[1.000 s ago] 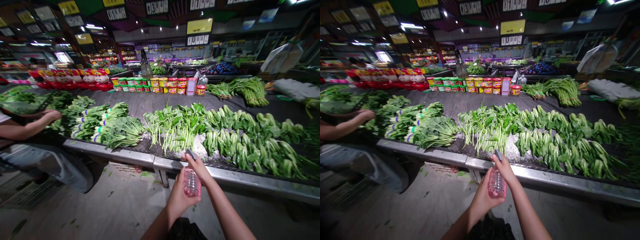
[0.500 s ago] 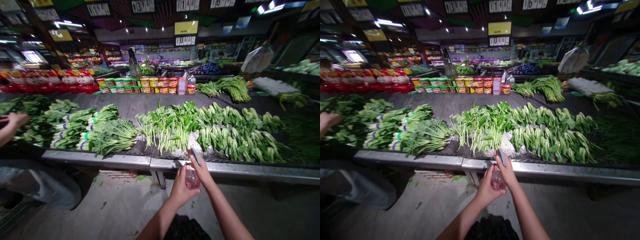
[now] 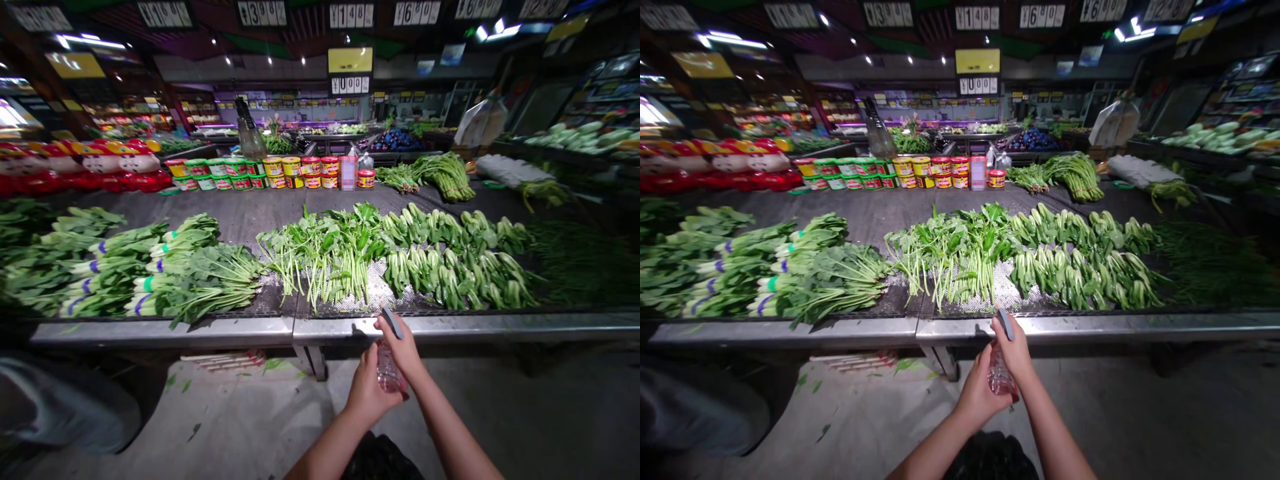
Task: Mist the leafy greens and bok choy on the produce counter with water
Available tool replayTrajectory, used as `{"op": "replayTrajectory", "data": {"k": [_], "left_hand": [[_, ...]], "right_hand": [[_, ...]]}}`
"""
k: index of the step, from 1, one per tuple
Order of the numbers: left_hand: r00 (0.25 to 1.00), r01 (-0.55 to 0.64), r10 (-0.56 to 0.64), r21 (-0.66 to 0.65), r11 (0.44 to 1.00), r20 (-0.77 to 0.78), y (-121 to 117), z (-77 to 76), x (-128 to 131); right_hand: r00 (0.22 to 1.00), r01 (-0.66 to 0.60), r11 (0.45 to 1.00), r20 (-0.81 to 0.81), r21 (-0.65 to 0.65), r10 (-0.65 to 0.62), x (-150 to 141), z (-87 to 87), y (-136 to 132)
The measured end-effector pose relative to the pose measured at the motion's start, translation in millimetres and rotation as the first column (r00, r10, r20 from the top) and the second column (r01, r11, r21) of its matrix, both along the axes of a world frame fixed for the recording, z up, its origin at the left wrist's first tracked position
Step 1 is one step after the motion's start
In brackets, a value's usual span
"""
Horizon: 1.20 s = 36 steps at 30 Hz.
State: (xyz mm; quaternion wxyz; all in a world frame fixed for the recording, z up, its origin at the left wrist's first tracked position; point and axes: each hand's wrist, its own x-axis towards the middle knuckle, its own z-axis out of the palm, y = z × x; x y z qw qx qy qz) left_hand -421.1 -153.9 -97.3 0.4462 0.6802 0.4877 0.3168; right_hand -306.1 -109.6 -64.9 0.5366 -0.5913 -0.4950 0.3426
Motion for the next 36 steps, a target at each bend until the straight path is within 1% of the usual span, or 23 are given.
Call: {"op": "replayTrajectory", "data": {"k": [7,12,15,20,24,27,31,34,36], "left_hand": [[0.999,0.015,-0.015,0.002,1.0,0.047,-6.5,-5.6,-4.9],[1.0,0.003,-0.003,0.005,1.0,0.02,-5.9,-4.9,-10.3],[0.999,0.011,-0.011,-0.004,1.0,0.031,-6.0,-4.8,-10.4],[0.997,0.045,-0.041,-0.049,0.998,0.071,-9.5,-9.1,-2.4],[0.997,0.038,-0.033,-0.08,0.996,0.065,-11.4,-15.7,8.2],[0.997,0.02,-0.014,-0.092,0.996,0.072,-9.5,-17.9,17.0],[0.995,0.026,-0.02,-0.063,0.998,0.1,-1.6,-11.2,32.9],[0.997,0.012,-0.008,-0.042,0.999,0.081,6.4,0.4,50.0],[0.997,0.009,-0.006,-0.04,0.999,0.076,11.5,9.5,63.3]], "right_hand": [[1.0,0.016,0.999,0.025,-0.031,-0.015,-4.0,-12.1,-4.3],[0.999,-0.025,1.0,-0.039,0.01,0.026,-8.9,-11.0,-5.1],[0.998,-0.032,0.999,-0.058,0.021,0.033,-9.0,-10.8,-6.5],[0.999,0.03,0.999,0.016,-0.03,-0.029,-1.5,-14.4,-9.9],[0.995,0.063,0.996,0.083,-0.06,-0.058,8.3,-14.9,-11.7],[0.995,0.059,0.995,0.084,-0.078,-0.052,17.3,-15.3,-8.3],[0.999,0.031,0.999,0.031,-0.043,-0.03,36.0,-14.1,1.4],[1.0,-0.011,1.0,0.028,-0.012,0.011,56.4,-7.2,7.2],[0.999,-0.052,0.999,-0.002,0.005,0.052,71.6,-0.3,9.3]]}}
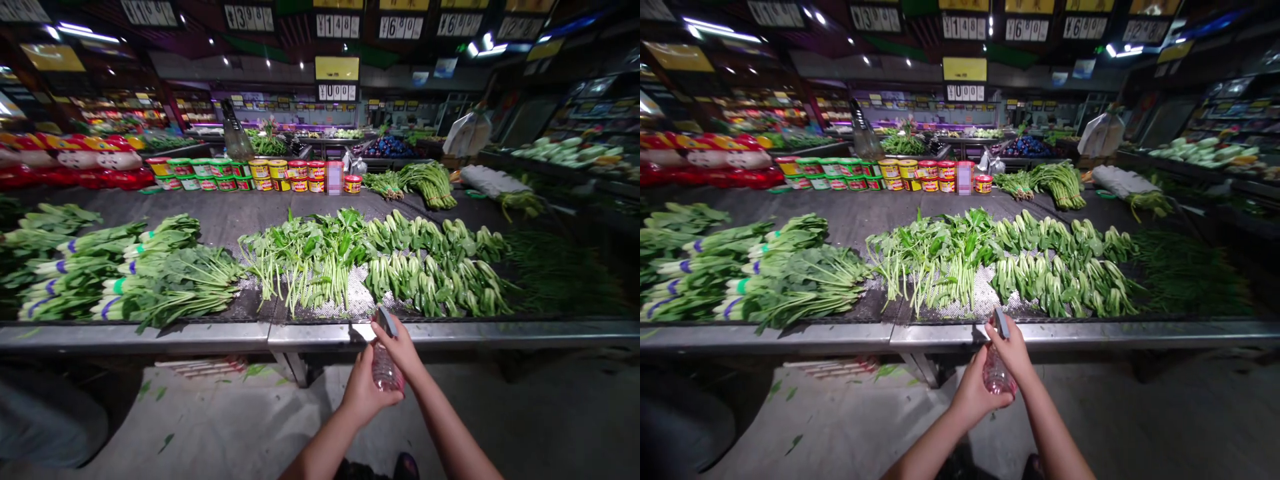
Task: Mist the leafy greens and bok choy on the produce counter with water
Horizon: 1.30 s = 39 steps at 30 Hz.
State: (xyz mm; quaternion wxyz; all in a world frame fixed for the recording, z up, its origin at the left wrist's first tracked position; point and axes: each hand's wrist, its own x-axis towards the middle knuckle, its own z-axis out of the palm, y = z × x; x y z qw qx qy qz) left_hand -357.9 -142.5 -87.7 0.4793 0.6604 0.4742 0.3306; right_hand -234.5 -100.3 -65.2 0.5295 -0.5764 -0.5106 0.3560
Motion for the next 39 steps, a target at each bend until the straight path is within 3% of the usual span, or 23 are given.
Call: {"op": "replayTrajectory", "data": {"k": [7,14,21,26,32,36,39], "left_hand": [[1.0,0.006,-0.007,0.054,0.999,0.013,8.9,22.7,47.8],[1.0,0.0,0.0,-0.014,1.0,0.008,4.1,17.7,80.9],[1.0,-0.011,0.011,-0.026,1.0,0.0,-0.5,8.6,86.9],[1.0,-0.013,0.013,-0.04,0.999,0.003,-1.3,9.5,91.7],[1.0,0.019,-0.019,0.061,0.998,0.006,13.4,28.3,97.0],[0.999,0.049,-0.049,0.098,0.994,-0.001,24.9,46.3,98.1],[0.999,0.044,-0.042,0.075,0.996,-0.021,29.2,51.3,99.8]], "right_hand": [[0.999,-0.05,0.998,-0.007,0.032,0.051,51.6,22.2,4.3],[0.998,-0.025,1.0,0.05,0.008,0.025,83.1,23.4,6.8],[0.995,0.051,0.999,0.091,-0.013,-0.049,83.2,14.8,1.5],[0.998,0.031,0.999,0.059,-0.042,-0.028,88.3,14.6,1.3],[1.0,0.008,1.0,-0.029,0.016,-0.008,96.8,31.9,15.9],[0.999,0.037,0.997,0.034,0.071,-0.04,99.9,46.4,24.7],[0.994,0.062,0.994,0.083,0.09,-0.07,102.0,50.6,27.8]]}}
